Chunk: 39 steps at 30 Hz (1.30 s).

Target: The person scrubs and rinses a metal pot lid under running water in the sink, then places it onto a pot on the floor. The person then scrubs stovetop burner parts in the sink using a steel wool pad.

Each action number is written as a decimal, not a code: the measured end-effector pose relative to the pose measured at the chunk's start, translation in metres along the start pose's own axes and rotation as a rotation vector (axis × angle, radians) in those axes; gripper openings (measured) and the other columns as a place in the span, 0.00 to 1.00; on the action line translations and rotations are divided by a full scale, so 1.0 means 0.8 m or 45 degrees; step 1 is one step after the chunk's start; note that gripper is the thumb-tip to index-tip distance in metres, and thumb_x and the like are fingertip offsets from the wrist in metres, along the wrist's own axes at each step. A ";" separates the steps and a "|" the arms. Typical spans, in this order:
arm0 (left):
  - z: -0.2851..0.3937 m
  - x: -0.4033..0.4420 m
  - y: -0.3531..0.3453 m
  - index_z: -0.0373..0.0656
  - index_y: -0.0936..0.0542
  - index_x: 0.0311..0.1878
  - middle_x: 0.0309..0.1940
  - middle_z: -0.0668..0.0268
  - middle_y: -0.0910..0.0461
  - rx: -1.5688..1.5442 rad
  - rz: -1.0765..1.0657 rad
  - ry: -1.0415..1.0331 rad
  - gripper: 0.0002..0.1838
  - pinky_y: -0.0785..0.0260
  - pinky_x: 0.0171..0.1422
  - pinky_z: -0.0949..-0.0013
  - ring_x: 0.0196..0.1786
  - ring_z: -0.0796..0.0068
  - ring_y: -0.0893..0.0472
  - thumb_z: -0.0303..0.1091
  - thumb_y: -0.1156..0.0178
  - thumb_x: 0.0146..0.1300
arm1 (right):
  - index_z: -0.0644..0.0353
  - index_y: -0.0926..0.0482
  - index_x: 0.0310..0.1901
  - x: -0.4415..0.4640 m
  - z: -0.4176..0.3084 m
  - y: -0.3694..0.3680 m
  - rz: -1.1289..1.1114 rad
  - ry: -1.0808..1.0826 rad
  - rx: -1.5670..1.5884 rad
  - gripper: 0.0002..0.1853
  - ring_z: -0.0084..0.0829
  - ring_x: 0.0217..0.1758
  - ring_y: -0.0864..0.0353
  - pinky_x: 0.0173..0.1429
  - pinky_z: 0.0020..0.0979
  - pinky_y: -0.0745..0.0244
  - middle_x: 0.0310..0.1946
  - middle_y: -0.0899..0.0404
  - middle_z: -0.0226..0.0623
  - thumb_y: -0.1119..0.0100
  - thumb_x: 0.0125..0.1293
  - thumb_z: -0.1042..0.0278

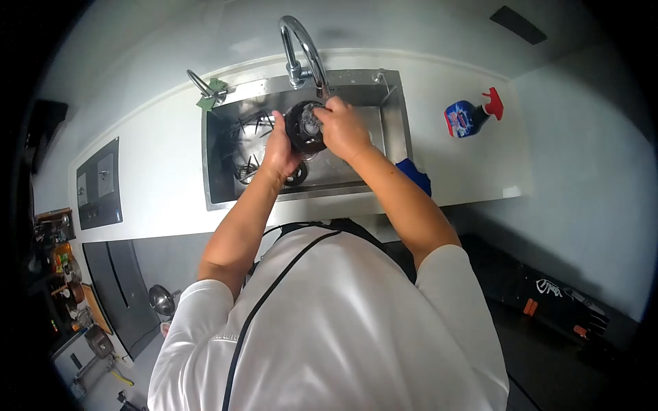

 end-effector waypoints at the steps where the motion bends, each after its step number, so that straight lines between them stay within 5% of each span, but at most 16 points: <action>1: 0.013 -0.009 -0.009 0.40 0.25 0.69 0.62 0.57 0.18 0.008 -0.006 -0.017 0.41 0.26 0.70 0.52 0.62 0.61 0.17 0.69 0.67 0.80 | 0.59 0.14 0.53 -0.004 0.006 0.003 -0.009 -0.122 0.049 0.18 0.49 0.51 0.19 0.56 0.43 0.21 0.46 0.21 0.41 0.36 0.60 0.74; 6: 0.023 -0.012 -0.006 0.44 0.24 0.69 0.64 0.57 0.19 -0.006 0.029 0.050 0.42 0.28 0.74 0.49 0.65 0.59 0.19 0.71 0.70 0.79 | 0.59 0.14 0.54 0.007 0.014 0.017 -0.013 -0.343 0.191 0.18 0.51 0.53 0.17 0.57 0.43 0.21 0.49 0.20 0.43 0.33 0.60 0.72; 9: 0.016 -0.007 -0.010 0.41 0.23 0.67 0.62 0.57 0.18 0.002 0.038 0.068 0.42 0.28 0.73 0.53 0.63 0.61 0.18 0.70 0.68 0.80 | 0.58 0.13 0.54 0.009 -0.026 0.003 0.023 -0.171 0.155 0.18 0.49 0.52 0.18 0.56 0.44 0.21 0.48 0.21 0.42 0.34 0.60 0.74; 13: 0.014 -0.012 -0.002 0.44 0.22 0.65 0.59 0.59 0.16 0.010 0.036 0.057 0.40 0.27 0.70 0.52 0.61 0.61 0.17 0.69 0.67 0.80 | 0.54 0.12 0.53 -0.010 -0.051 0.002 -0.299 0.177 0.158 0.20 0.45 0.50 0.20 0.53 0.45 0.22 0.46 0.23 0.39 0.39 0.60 0.80; 22: 0.002 -0.004 0.021 0.43 0.22 0.65 0.61 0.59 0.17 0.024 0.045 0.055 0.40 0.27 0.71 0.49 0.64 0.61 0.19 0.70 0.65 0.79 | 0.52 0.12 0.52 -0.019 -0.050 0.008 -0.388 0.323 0.097 0.20 0.43 0.51 0.20 0.52 0.41 0.21 0.46 0.23 0.38 0.39 0.59 0.78; 29: 0.029 -0.012 0.002 0.43 0.25 0.71 0.68 0.58 0.21 -0.071 -0.011 0.073 0.44 0.30 0.75 0.49 0.68 0.59 0.21 0.73 0.66 0.78 | 0.63 0.16 0.47 -0.016 0.058 0.048 -0.042 -0.422 0.383 0.15 0.48 0.49 0.19 0.55 0.41 0.23 0.48 0.21 0.45 0.34 0.57 0.71; 32: 0.028 -0.010 0.001 0.44 0.25 0.71 0.67 0.58 0.20 -0.087 -0.026 0.105 0.42 0.30 0.74 0.50 0.68 0.60 0.21 0.71 0.65 0.79 | 0.65 0.18 0.51 -0.033 0.083 0.024 0.017 -0.460 0.290 0.18 0.41 0.50 0.19 0.52 0.36 0.22 0.48 0.21 0.45 0.34 0.58 0.71; 36: 0.019 0.001 0.006 0.44 0.23 0.69 0.64 0.60 0.18 -0.082 -0.026 0.093 0.38 0.27 0.71 0.53 0.64 0.62 0.19 0.68 0.62 0.80 | 0.63 0.33 0.70 -0.033 0.066 -0.007 -0.025 -0.517 0.589 0.38 0.50 0.68 0.22 0.72 0.39 0.29 0.63 0.23 0.55 0.33 0.57 0.70; 37: 0.015 0.006 0.010 0.45 0.23 0.69 0.63 0.61 0.17 -0.072 -0.014 0.077 0.37 0.26 0.69 0.54 0.63 0.63 0.18 0.67 0.61 0.80 | 0.63 0.43 0.77 -0.030 0.060 -0.017 -0.240 -0.507 0.585 0.48 0.54 0.76 0.29 0.77 0.42 0.34 0.71 0.30 0.61 0.28 0.59 0.63; 39: 0.008 0.010 0.018 0.44 0.23 0.68 0.62 0.60 0.17 0.002 0.031 0.094 0.36 0.27 0.69 0.55 0.63 0.62 0.18 0.66 0.62 0.81 | 0.63 0.45 0.79 -0.023 0.034 -0.022 -0.342 -0.424 0.551 0.53 0.57 0.77 0.32 0.79 0.44 0.37 0.73 0.33 0.62 0.24 0.58 0.55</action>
Point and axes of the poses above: each hand's wrist, its own x-axis towards the middle knuckle, its own y-axis out of the back of the hand, z = x × y, the point moved 8 cm from there along x, towards the middle knuckle
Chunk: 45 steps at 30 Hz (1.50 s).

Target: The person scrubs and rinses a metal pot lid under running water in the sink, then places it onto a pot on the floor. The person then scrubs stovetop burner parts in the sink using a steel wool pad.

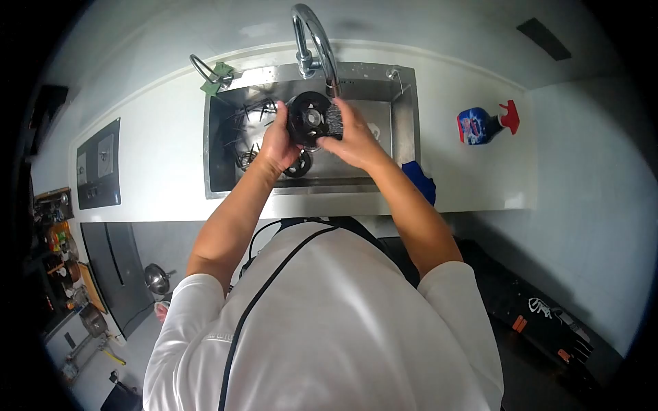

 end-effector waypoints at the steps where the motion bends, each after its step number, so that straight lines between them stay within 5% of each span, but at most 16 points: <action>1: -0.004 0.001 0.001 0.43 0.23 0.68 0.61 0.59 0.17 0.035 0.023 0.008 0.36 0.27 0.70 0.55 0.63 0.62 0.18 0.65 0.63 0.82 | 0.63 0.46 0.80 0.000 -0.008 -0.010 -0.054 0.026 -0.031 0.55 0.58 0.78 0.33 0.80 0.45 0.38 0.74 0.35 0.63 0.22 0.58 0.52; 2: -0.010 0.002 -0.001 0.43 0.23 0.68 0.60 0.60 0.16 0.047 -0.007 0.021 0.35 0.27 0.69 0.55 0.62 0.62 0.18 0.64 0.62 0.82 | 0.63 0.48 0.81 0.002 0.002 -0.019 -0.085 -0.033 -0.008 0.62 0.58 0.81 0.39 0.82 0.46 0.42 0.77 0.41 0.64 0.18 0.55 0.43; 5: -0.020 0.001 -0.006 0.43 0.23 0.67 0.59 0.61 0.16 0.083 -0.056 0.041 0.33 0.27 0.69 0.56 0.60 0.63 0.17 0.62 0.61 0.83 | 0.69 0.45 0.78 0.013 0.011 -0.022 -0.030 0.013 0.112 0.63 0.59 0.78 0.37 0.81 0.47 0.39 0.72 0.37 0.64 0.16 0.50 0.43; 11: -0.015 -0.022 -0.027 0.38 0.23 0.66 0.56 0.58 0.16 0.313 0.032 -0.014 0.37 0.23 0.63 0.59 0.57 0.64 0.16 0.65 0.59 0.81 | 0.61 0.47 0.82 0.018 0.035 -0.040 -0.147 -0.025 0.163 0.64 0.56 0.83 0.43 0.83 0.46 0.44 0.78 0.43 0.61 0.15 0.50 0.47; 17: -0.024 -0.009 -0.019 0.31 0.26 0.66 0.56 0.55 0.17 0.417 0.021 0.006 0.46 0.20 0.61 0.60 0.54 0.65 0.15 0.73 0.53 0.74 | 0.56 0.43 0.80 0.019 0.039 -0.039 -0.185 -0.062 0.180 0.62 0.56 0.79 0.39 0.82 0.46 0.42 0.73 0.37 0.59 0.15 0.47 0.52; 26: -0.039 0.012 -0.010 0.29 0.23 0.64 0.52 0.55 0.16 0.546 0.100 0.038 0.45 0.23 0.58 0.64 0.52 0.67 0.17 0.71 0.51 0.75 | 0.59 0.47 0.81 0.012 0.069 -0.035 -0.157 -0.088 0.268 0.67 0.58 0.78 0.38 0.81 0.47 0.40 0.73 0.40 0.64 0.13 0.43 0.52; 29: -0.033 0.015 -0.026 0.28 0.22 0.62 0.52 0.55 0.16 0.848 0.041 -0.206 0.45 0.24 0.57 0.65 0.52 0.68 0.18 0.71 0.51 0.76 | 0.61 0.49 0.82 0.008 0.059 -0.035 -0.208 -0.127 0.344 0.67 0.54 0.79 0.38 0.82 0.44 0.41 0.74 0.39 0.62 0.14 0.45 0.52; 35: -0.030 0.003 -0.012 0.28 0.27 0.68 0.58 0.52 0.18 0.330 0.140 0.033 0.46 0.24 0.65 0.59 0.57 0.64 0.17 0.70 0.51 0.76 | 0.60 0.48 0.82 -0.002 0.072 -0.028 -0.258 -0.226 1.013 0.61 0.47 0.78 0.34 0.79 0.41 0.37 0.75 0.37 0.50 0.18 0.50 0.63; 36: -0.030 0.003 -0.005 0.32 0.28 0.70 0.61 0.53 0.18 0.208 0.066 0.072 0.44 0.26 0.70 0.54 0.62 0.63 0.18 0.69 0.54 0.77 | 0.58 0.41 0.79 -0.003 0.082 -0.021 -0.225 -0.140 1.199 0.51 0.45 0.72 0.27 0.74 0.44 0.27 0.71 0.31 0.44 0.23 0.55 0.67; 40: -0.014 -0.015 0.016 0.46 0.23 0.69 0.64 0.60 0.18 -0.061 0.084 0.150 0.38 0.25 0.69 0.55 0.65 0.61 0.18 0.69 0.61 0.79 | 0.55 0.27 0.65 -0.026 0.130 -0.024 -0.342 -0.448 2.059 0.29 0.38 0.59 0.16 0.69 0.53 0.19 0.55 0.19 0.37 0.31 0.62 0.67; 41: -0.016 -0.013 0.026 0.46 0.23 0.69 0.64 0.60 0.18 -0.106 0.023 0.163 0.38 0.25 0.69 0.55 0.65 0.61 0.19 0.69 0.61 0.79 | 0.52 0.26 0.62 -0.028 0.147 -0.027 -0.300 -0.512 2.068 0.26 0.38 0.57 0.15 0.67 0.54 0.18 0.53 0.18 0.36 0.32 0.62 0.68; 45: -0.015 -0.021 0.025 0.46 0.22 0.69 0.64 0.60 0.18 -0.243 -0.095 0.204 0.38 0.24 0.68 0.54 0.65 0.59 0.19 0.69 0.61 0.79 | 0.51 0.35 0.76 -0.036 0.245 -0.080 -0.340 -0.846 1.397 0.45 0.39 0.67 0.22 0.67 0.51 0.23 0.64 0.24 0.40 0.25 0.57 0.61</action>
Point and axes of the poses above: each hand's wrist, its own x-axis towards the middle knuckle, its own y-axis out of the back of the hand, z = x × y, the point moved 8 cm from there along x, towards the middle knuckle
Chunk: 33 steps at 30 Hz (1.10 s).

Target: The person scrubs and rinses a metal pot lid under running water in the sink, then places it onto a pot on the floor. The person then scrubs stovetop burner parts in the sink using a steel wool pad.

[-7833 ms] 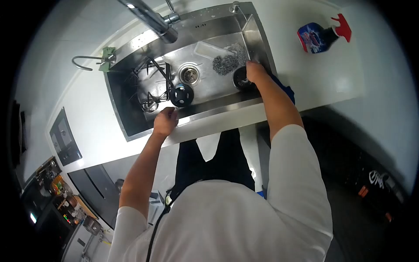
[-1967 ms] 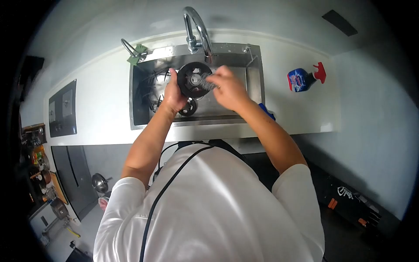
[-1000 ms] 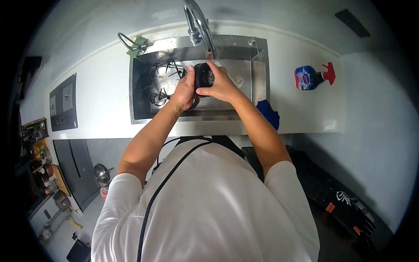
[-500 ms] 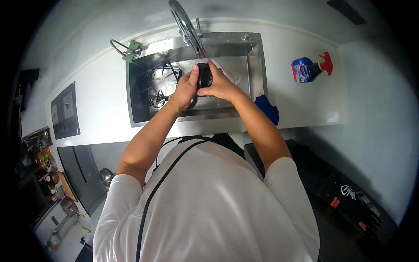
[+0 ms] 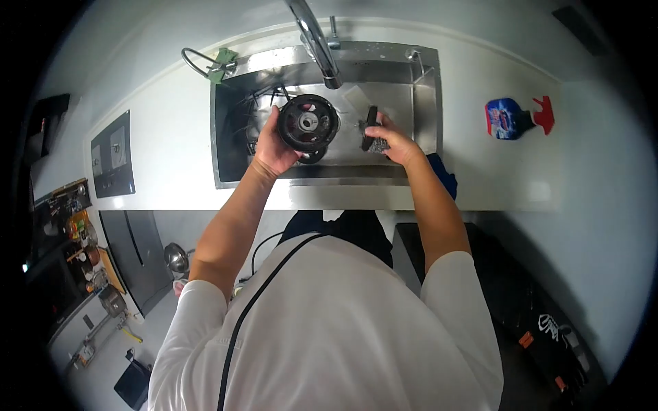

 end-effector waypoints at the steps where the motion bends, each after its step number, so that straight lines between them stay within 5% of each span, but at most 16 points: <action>1: -0.001 0.001 0.003 0.46 0.22 0.69 0.64 0.60 0.18 -0.008 -0.001 -0.006 0.38 0.24 0.69 0.54 0.65 0.59 0.19 0.69 0.61 0.79 | 0.51 0.39 0.79 0.012 0.013 0.007 0.069 -0.069 -0.163 0.50 0.40 0.70 0.24 0.69 0.50 0.25 0.67 0.26 0.42 0.23 0.56 0.59; 4: -0.004 0.004 0.022 0.47 0.22 0.69 0.65 0.60 0.19 -0.040 0.010 -0.023 0.37 0.25 0.70 0.53 0.66 0.59 0.19 0.68 0.60 0.80 | 0.52 0.50 0.84 0.053 0.063 0.003 -0.021 -0.267 -0.559 0.64 0.44 0.78 0.33 0.75 0.46 0.33 0.75 0.34 0.48 0.19 0.49 0.53; 9: -0.008 0.005 0.048 0.47 0.22 0.69 0.64 0.59 0.19 -0.085 0.082 -0.036 0.34 0.23 0.67 0.52 0.64 0.59 0.18 0.66 0.56 0.79 | 0.53 0.50 0.84 0.121 0.114 0.007 0.075 -0.410 -1.582 0.68 0.59 0.81 0.40 0.80 0.48 0.36 0.80 0.47 0.63 0.16 0.44 0.51; 13: -0.007 0.007 0.064 0.46 0.24 0.69 0.64 0.58 0.19 -0.114 0.128 -0.013 0.34 0.22 0.66 0.52 0.64 0.58 0.18 0.65 0.55 0.79 | 0.50 0.51 0.84 0.127 0.132 -0.010 0.154 -0.457 -2.042 0.67 0.61 0.81 0.43 0.81 0.46 0.37 0.81 0.50 0.61 0.16 0.46 0.45; 17: -0.008 0.010 0.069 0.45 0.24 0.69 0.64 0.57 0.19 -0.123 0.166 0.008 0.34 0.24 0.68 0.50 0.64 0.57 0.19 0.65 0.55 0.79 | 0.50 0.52 0.84 0.118 0.132 -0.022 0.255 -0.441 -2.098 0.65 0.55 0.78 0.38 0.79 0.47 0.32 0.81 0.49 0.49 0.16 0.49 0.51; 23: 0.001 -0.001 0.043 0.45 0.23 0.69 0.64 0.57 0.19 -0.095 0.140 0.009 0.33 0.25 0.70 0.49 0.65 0.57 0.19 0.64 0.53 0.79 | 0.58 0.43 0.79 0.149 0.164 0.020 0.257 -0.147 -2.323 0.52 0.54 0.75 0.32 0.76 0.46 0.29 0.76 0.40 0.54 0.21 0.57 0.64; 29: 0.006 -0.014 0.038 0.44 0.24 0.68 0.61 0.57 0.18 0.125 0.094 -0.068 0.22 0.20 0.66 0.50 0.61 0.58 0.16 0.43 0.38 0.76 | 0.61 0.29 0.64 0.047 0.073 0.015 0.569 0.297 -1.214 0.33 0.42 0.61 0.18 0.66 0.42 0.23 0.56 0.18 0.46 0.23 0.60 0.66; 33: 0.002 -0.022 0.036 0.44 0.24 0.64 0.53 0.59 0.16 0.186 0.099 -0.112 0.18 0.14 0.55 0.54 0.53 0.58 0.12 0.31 0.35 0.73 | 0.60 0.24 0.59 -0.043 0.001 -0.043 0.303 0.192 0.256 0.23 0.32 0.56 0.16 0.60 0.39 0.21 0.54 0.18 0.34 0.27 0.66 0.66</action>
Point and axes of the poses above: each hand's wrist, its own x-axis towards the middle knuckle, its own y-axis out of the back of the hand, z = x × y, the point moved 8 cm from there along x, towards the middle knuckle
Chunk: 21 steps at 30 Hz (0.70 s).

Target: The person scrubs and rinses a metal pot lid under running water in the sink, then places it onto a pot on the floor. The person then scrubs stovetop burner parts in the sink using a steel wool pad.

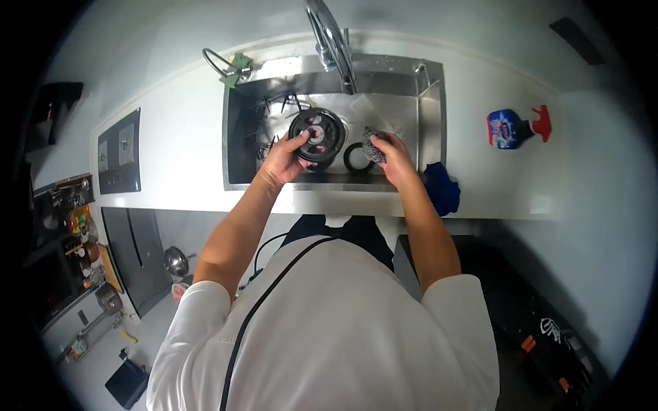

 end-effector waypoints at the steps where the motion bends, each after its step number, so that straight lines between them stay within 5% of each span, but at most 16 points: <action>1: 0.000 -0.001 -0.002 0.44 0.24 0.62 0.50 0.60 0.15 0.024 -0.004 -0.017 0.17 0.13 0.52 0.56 0.50 0.58 0.12 0.31 0.35 0.73 | 0.61 0.24 0.60 -0.013 -0.015 -0.007 -0.011 0.029 0.009 0.24 0.32 0.57 0.16 0.60 0.39 0.21 0.54 0.18 0.35 0.27 0.66 0.66; 3: -0.006 0.011 0.006 0.46 0.24 0.61 0.48 0.62 0.14 0.074 -0.007 0.005 0.17 0.23 0.28 0.68 0.42 0.61 0.10 0.29 0.34 0.72 | 0.61 0.26 0.61 -0.029 -0.048 -0.022 -0.044 0.098 0.023 0.25 0.32 0.57 0.17 0.60 0.40 0.21 0.55 0.18 0.35 0.28 0.66 0.67; 6: 0.001 0.009 -0.002 0.48 0.22 0.58 0.46 0.66 0.14 0.116 0.152 -0.032 0.16 0.35 0.22 0.73 0.40 0.65 0.10 0.28 0.33 0.70 | 0.64 0.31 0.65 0.000 -0.090 -0.004 0.090 0.448 -0.830 0.34 0.40 0.61 0.18 0.65 0.41 0.23 0.57 0.19 0.45 0.27 0.59 0.69; 9: 0.002 0.014 -0.017 0.48 0.22 0.57 0.47 0.65 0.14 0.149 -0.004 -0.046 0.15 0.26 0.28 0.69 0.42 0.64 0.10 0.26 0.33 0.69 | 0.67 0.31 0.66 0.004 -0.122 -0.007 0.104 0.619 -1.314 0.37 0.43 0.62 0.19 0.66 0.39 0.24 0.58 0.20 0.52 0.25 0.55 0.69; 11: -0.003 0.007 -0.032 0.45 0.23 0.58 0.49 0.63 0.14 0.059 -0.043 -0.026 0.17 0.15 0.45 0.61 0.47 0.63 0.11 0.24 0.33 0.69 | 0.68 0.32 0.66 -0.002 -0.135 -0.015 0.066 0.580 -1.364 0.37 0.41 0.62 0.19 0.66 0.38 0.24 0.58 0.20 0.52 0.25 0.56 0.68; 14: -0.014 0.010 -0.033 0.43 0.23 0.60 0.52 0.61 0.15 0.002 -0.095 -0.005 0.18 0.13 0.56 0.55 0.51 0.62 0.12 0.24 0.34 0.70 | 0.68 0.26 0.62 -0.009 -0.143 -0.022 0.017 0.537 -0.898 0.28 0.34 0.59 0.19 0.63 0.33 0.24 0.57 0.19 0.45 0.28 0.63 0.69; 19: -0.030 0.006 -0.021 0.44 0.25 0.63 0.54 0.59 0.16 -0.001 0.005 0.041 0.17 0.14 0.51 0.57 0.50 0.61 0.11 0.31 0.36 0.73 | 0.68 0.23 0.62 -0.010 -0.109 0.006 0.016 0.142 -0.120 0.24 0.32 0.57 0.19 0.61 0.31 0.25 0.55 0.18 0.42 0.31 0.67 0.69; 21: -0.037 0.011 -0.010 0.45 0.26 0.64 0.56 0.59 0.17 0.068 0.057 0.084 0.19 0.15 0.47 0.58 0.51 0.61 0.12 0.32 0.36 0.74 | 0.68 0.23 0.62 0.013 -0.072 0.062 0.151 0.167 -0.146 0.23 0.32 0.56 0.19 0.61 0.31 0.25 0.54 0.18 0.41 0.32 0.67 0.70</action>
Point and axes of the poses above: each hand's wrist, its own x-axis towards the middle knuckle, its own y-axis out of the back of the hand, z = x × y, the point moved 8 cm from there along x, towards the middle knuckle
